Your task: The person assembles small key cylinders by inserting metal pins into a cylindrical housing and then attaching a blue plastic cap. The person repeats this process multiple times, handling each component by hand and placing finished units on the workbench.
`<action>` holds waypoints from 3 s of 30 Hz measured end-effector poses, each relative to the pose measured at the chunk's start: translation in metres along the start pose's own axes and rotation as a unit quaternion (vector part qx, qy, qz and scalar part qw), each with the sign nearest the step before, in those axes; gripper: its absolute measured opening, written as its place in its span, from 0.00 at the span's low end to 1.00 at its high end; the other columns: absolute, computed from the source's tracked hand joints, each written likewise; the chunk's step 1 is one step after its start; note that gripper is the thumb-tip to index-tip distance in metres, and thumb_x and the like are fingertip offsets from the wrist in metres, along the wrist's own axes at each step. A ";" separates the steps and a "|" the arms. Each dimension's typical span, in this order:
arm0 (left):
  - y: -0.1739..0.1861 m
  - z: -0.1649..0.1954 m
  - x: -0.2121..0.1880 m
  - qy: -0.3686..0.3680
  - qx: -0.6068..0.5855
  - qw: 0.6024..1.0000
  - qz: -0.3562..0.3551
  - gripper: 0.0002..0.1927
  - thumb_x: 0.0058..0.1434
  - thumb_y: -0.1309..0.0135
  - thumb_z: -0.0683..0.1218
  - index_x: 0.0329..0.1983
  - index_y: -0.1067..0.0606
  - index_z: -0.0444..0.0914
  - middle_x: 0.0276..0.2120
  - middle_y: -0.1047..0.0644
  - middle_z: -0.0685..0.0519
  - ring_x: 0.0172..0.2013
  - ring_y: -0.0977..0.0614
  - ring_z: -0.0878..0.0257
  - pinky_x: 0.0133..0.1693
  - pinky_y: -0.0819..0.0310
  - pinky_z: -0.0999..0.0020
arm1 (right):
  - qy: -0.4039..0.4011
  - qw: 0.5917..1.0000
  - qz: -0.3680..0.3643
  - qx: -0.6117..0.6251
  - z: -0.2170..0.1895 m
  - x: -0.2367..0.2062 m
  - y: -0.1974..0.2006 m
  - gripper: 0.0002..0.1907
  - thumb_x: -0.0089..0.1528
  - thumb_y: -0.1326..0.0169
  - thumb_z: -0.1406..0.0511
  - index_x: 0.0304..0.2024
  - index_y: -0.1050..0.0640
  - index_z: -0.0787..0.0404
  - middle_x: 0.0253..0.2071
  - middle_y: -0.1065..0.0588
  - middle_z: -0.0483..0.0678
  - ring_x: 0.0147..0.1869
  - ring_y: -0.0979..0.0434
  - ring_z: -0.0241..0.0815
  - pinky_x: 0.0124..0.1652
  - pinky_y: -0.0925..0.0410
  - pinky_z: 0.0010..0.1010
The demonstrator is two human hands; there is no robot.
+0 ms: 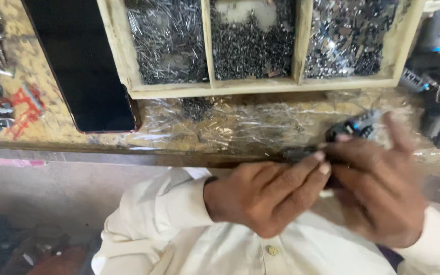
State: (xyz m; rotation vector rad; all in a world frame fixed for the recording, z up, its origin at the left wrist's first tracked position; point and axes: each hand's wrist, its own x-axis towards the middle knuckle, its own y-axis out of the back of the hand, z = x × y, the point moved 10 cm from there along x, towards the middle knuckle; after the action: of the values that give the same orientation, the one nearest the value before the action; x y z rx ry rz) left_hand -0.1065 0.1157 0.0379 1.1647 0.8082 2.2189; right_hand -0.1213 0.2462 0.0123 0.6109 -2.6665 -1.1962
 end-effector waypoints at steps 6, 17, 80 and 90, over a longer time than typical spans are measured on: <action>0.009 -0.038 -0.032 0.179 -0.179 0.965 0.066 0.29 0.70 0.36 0.41 0.63 0.37 0.20 0.56 0.24 0.34 0.42 0.13 0.54 0.40 0.16 0.65 | -0.012 0.976 0.197 -0.095 -0.018 -0.014 0.049 0.17 0.51 0.39 0.71 0.43 0.22 0.71 0.46 0.25 0.60 0.50 0.26 0.60 0.55 0.44 0.54; 0.005 -0.034 -0.056 0.264 -0.204 0.942 0.041 0.26 0.65 0.31 0.42 0.62 0.29 0.32 0.50 0.19 0.43 0.44 0.14 0.54 0.42 0.19 0.64 | -0.010 0.973 0.082 -0.216 -0.015 0.017 -0.032 0.13 0.58 0.39 0.77 0.45 0.24 0.73 0.41 0.27 0.60 0.39 0.26 0.59 0.38 0.33 0.46; -0.012 -0.049 -0.073 0.408 -0.525 0.745 0.045 0.05 0.68 0.49 0.39 0.44 0.30 0.33 0.35 0.27 0.50 0.32 0.25 0.64 0.39 0.28 0.70 | -0.143 0.962 0.056 0.227 -0.024 0.017 -0.022 0.02 0.63 0.53 0.73 0.39 0.32 0.66 0.42 0.24 0.59 0.47 0.21 0.45 0.51 0.27 0.32; -0.042 -0.039 -0.094 0.533 -0.561 0.631 0.054 0.07 0.66 0.44 0.41 0.45 0.26 0.34 0.32 0.24 0.58 0.30 0.29 0.76 0.32 0.32 0.77 | -0.095 0.949 0.067 0.292 -0.012 -0.042 -0.065 0.10 0.66 0.51 0.75 0.49 0.33 0.66 0.54 0.28 0.65 0.56 0.20 0.52 0.56 0.26 0.37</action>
State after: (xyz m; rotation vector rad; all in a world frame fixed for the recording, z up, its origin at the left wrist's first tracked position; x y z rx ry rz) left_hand -0.0853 0.0715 -0.0609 -0.8126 -0.4446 2.5849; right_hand -0.0603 0.2169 -0.0271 0.3851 -3.1763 -0.4322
